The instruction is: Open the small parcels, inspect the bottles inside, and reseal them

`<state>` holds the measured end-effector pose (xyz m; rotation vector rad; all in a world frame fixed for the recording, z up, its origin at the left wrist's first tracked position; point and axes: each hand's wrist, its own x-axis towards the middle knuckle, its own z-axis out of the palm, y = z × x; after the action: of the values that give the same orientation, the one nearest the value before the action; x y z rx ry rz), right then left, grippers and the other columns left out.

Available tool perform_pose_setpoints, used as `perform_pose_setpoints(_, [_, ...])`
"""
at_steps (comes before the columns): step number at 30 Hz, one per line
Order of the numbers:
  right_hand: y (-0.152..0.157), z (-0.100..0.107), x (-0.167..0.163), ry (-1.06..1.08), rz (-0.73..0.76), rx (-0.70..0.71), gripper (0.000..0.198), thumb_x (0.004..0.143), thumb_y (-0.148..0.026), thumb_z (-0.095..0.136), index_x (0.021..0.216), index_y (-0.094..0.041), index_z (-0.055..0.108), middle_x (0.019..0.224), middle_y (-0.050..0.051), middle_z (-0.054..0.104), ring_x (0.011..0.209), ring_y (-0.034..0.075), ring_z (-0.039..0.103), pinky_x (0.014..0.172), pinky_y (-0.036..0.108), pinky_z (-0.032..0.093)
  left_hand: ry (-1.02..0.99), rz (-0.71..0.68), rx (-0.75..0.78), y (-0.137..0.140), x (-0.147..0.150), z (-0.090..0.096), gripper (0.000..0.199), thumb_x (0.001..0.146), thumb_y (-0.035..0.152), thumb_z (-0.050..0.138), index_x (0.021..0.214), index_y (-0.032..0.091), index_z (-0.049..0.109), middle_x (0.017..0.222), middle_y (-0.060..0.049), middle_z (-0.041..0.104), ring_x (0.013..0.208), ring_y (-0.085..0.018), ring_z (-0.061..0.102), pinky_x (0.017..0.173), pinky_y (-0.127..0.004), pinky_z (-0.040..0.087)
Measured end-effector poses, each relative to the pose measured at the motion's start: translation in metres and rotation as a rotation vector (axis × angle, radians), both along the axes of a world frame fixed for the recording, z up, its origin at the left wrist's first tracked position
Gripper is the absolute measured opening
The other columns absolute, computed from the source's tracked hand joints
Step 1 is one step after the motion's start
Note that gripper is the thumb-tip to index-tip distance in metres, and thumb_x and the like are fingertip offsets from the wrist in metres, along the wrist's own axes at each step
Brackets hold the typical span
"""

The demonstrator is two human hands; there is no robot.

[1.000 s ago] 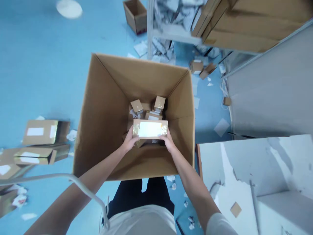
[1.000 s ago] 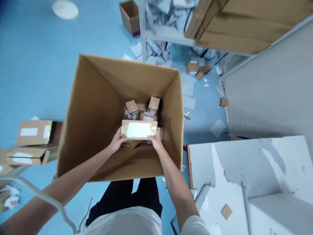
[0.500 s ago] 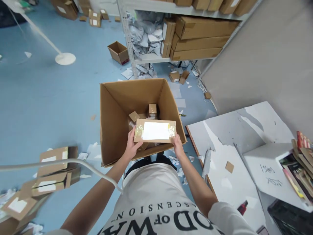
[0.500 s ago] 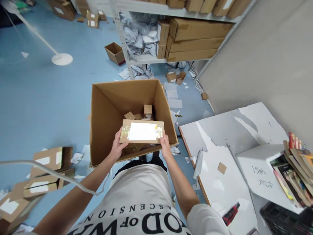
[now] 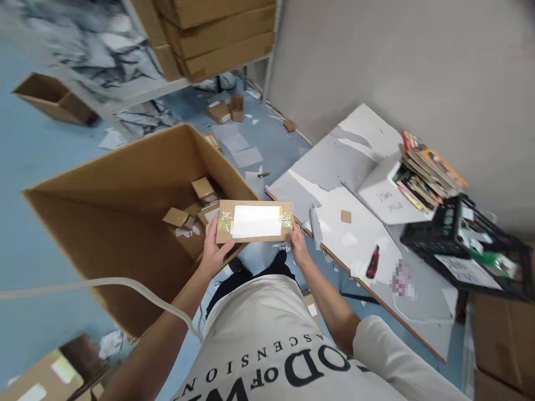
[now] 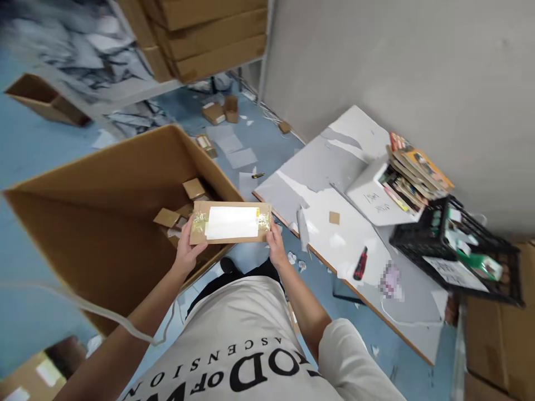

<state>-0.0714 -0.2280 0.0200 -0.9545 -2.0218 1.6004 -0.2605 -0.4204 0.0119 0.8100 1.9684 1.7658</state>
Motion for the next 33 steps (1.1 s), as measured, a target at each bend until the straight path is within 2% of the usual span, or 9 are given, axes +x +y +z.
perform_pose_setpoints(4, [0.028, -0.008, 0.067, 0.114, -0.224, -0.005, 0.075, 0.082, -0.077, 0.036, 0.139, -0.030, 0.047, 0.136, 0.005, 0.054, 0.137, 0.028, 0.035, 0.115, 0.049, 0.027, 0.031, -0.227, 0.011, 0.067, 0.029, 0.001, 0.086, 0.075, 0.051, 0.066, 0.149, 0.023, 0.031, 0.145, -0.012, 0.038, 0.138, -0.034, 0.032, 0.117, -0.048, 0.022])
perform_pose_setpoints(9, [0.066, -0.018, 0.167, 0.123, -0.454, -0.002, 0.073, 0.086, -0.072, 0.036, 0.144, -0.029, 0.041, 0.138, 0.005, 0.050, 0.135, 0.028, 0.039, 0.114, 0.047, 0.029, 0.022, -0.451, -0.031, 0.159, 0.097, -0.005, 0.085, 0.075, 0.052, 0.066, 0.147, 0.022, 0.034, 0.144, -0.012, 0.041, 0.136, -0.035, 0.035, 0.115, -0.050, 0.025])
perform_pose_setpoints(13, [0.099, -0.030, 0.243, 0.121, -0.553, -0.028, 0.074, 0.088, -0.069, 0.036, 0.148, -0.027, 0.033, 0.144, 0.006, 0.043, 0.138, 0.027, 0.035, 0.117, 0.046, 0.024, -0.085, -0.596, -0.099, 0.225, 0.162, -0.015, 0.087, 0.074, 0.050, 0.068, 0.148, 0.021, 0.033, 0.149, -0.013, 0.037, 0.138, -0.035, 0.033, 0.115, -0.048, 0.027])
perform_pose_setpoints(17, [0.130, -0.045, 0.296, 0.095, -0.621, -0.065, 0.077, 0.088, -0.071, 0.032, 0.151, -0.027, 0.026, 0.147, 0.007, 0.040, 0.139, 0.027, 0.034, 0.118, 0.046, 0.022, -0.180, -0.672, -0.135, 0.280, 0.213, -0.025, 0.087, 0.074, 0.045, 0.069, 0.149, 0.022, 0.032, 0.153, -0.011, 0.034, 0.141, -0.033, 0.030, 0.116, -0.044, 0.027])
perform_pose_setpoints(21, [0.151, -0.061, 0.322, 0.049, -0.683, -0.087, 0.080, 0.088, -0.072, 0.030, 0.152, -0.025, 0.024, 0.148, 0.008, 0.038, 0.140, 0.027, 0.032, 0.118, 0.046, 0.022, -0.193, -0.739, -0.213, 0.323, 0.239, -0.030, 0.088, 0.072, 0.042, 0.071, 0.148, 0.023, 0.033, 0.153, -0.009, 0.035, 0.141, -0.031, 0.030, 0.118, -0.044, 0.024])
perform_pose_setpoints(25, [0.161, -0.075, 0.328, 0.020, -0.731, -0.136, 0.082, 0.087, -0.072, 0.031, 0.153, -0.024, 0.021, 0.147, 0.009, 0.039, 0.139, 0.027, 0.032, 0.118, 0.046, 0.022, -0.200, -0.812, -0.267, 0.351, 0.246, -0.036, 0.088, 0.073, 0.041, 0.071, 0.149, 0.021, 0.031, 0.154, -0.009, 0.032, 0.142, -0.030, 0.029, 0.117, -0.042, 0.025])
perform_pose_setpoints(30, [0.164, -0.087, 0.322, -0.019, -0.762, -0.240, 0.082, 0.087, -0.072, 0.031, 0.153, -0.025, 0.019, 0.147, 0.010, 0.038, 0.139, 0.027, 0.032, 0.117, 0.046, 0.023, -0.177, -0.833, -0.381, 0.369, 0.241, -0.054, 0.087, 0.074, 0.042, 0.068, 0.149, 0.020, 0.031, 0.152, -0.010, 0.038, 0.139, -0.030, 0.034, 0.117, -0.043, 0.025])
perform_pose_setpoints(33, [0.165, -0.091, 0.319, -0.032, -0.760, -0.243, 0.083, 0.086, -0.073, 0.033, 0.154, -0.026, 0.017, 0.147, 0.009, 0.038, 0.140, 0.026, 0.030, 0.117, 0.046, 0.023, -0.168, -0.854, -0.427, 0.373, 0.237, -0.063, 0.084, 0.078, 0.044, 0.065, 0.150, 0.019, 0.028, 0.150, -0.010, 0.040, 0.138, -0.029, 0.037, 0.116, -0.042, 0.026])
